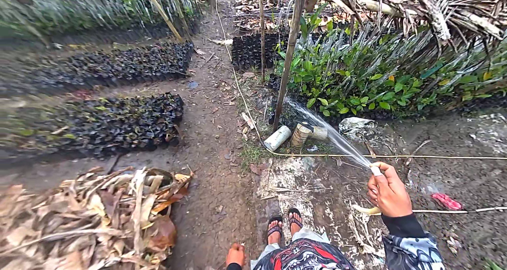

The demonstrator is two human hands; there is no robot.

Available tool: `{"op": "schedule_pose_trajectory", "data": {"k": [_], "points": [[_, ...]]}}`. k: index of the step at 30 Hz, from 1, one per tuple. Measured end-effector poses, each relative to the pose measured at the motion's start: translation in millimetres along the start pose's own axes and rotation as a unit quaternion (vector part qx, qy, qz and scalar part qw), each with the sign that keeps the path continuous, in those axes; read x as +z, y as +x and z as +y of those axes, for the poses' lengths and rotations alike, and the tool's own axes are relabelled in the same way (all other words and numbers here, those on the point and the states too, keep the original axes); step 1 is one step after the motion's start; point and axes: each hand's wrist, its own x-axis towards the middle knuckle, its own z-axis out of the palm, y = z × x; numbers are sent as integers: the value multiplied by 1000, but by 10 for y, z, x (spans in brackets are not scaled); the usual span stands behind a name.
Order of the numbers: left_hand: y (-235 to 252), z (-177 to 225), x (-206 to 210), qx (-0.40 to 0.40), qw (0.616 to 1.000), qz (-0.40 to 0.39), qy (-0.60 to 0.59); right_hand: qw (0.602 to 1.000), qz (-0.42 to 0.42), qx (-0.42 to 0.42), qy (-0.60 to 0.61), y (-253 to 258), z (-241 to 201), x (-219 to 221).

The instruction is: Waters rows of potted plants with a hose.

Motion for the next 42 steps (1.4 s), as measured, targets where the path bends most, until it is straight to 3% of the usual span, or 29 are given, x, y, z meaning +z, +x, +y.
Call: {"op": "schedule_pose_trajectory", "data": {"k": [26,42], "points": [[72,-125,23,-4,1000,0,-14,1000,-10,-8,8,15,-13,68],[-33,-157,0,-27,999,-6,-23,999,28,-12,37,83,23,131]]}}
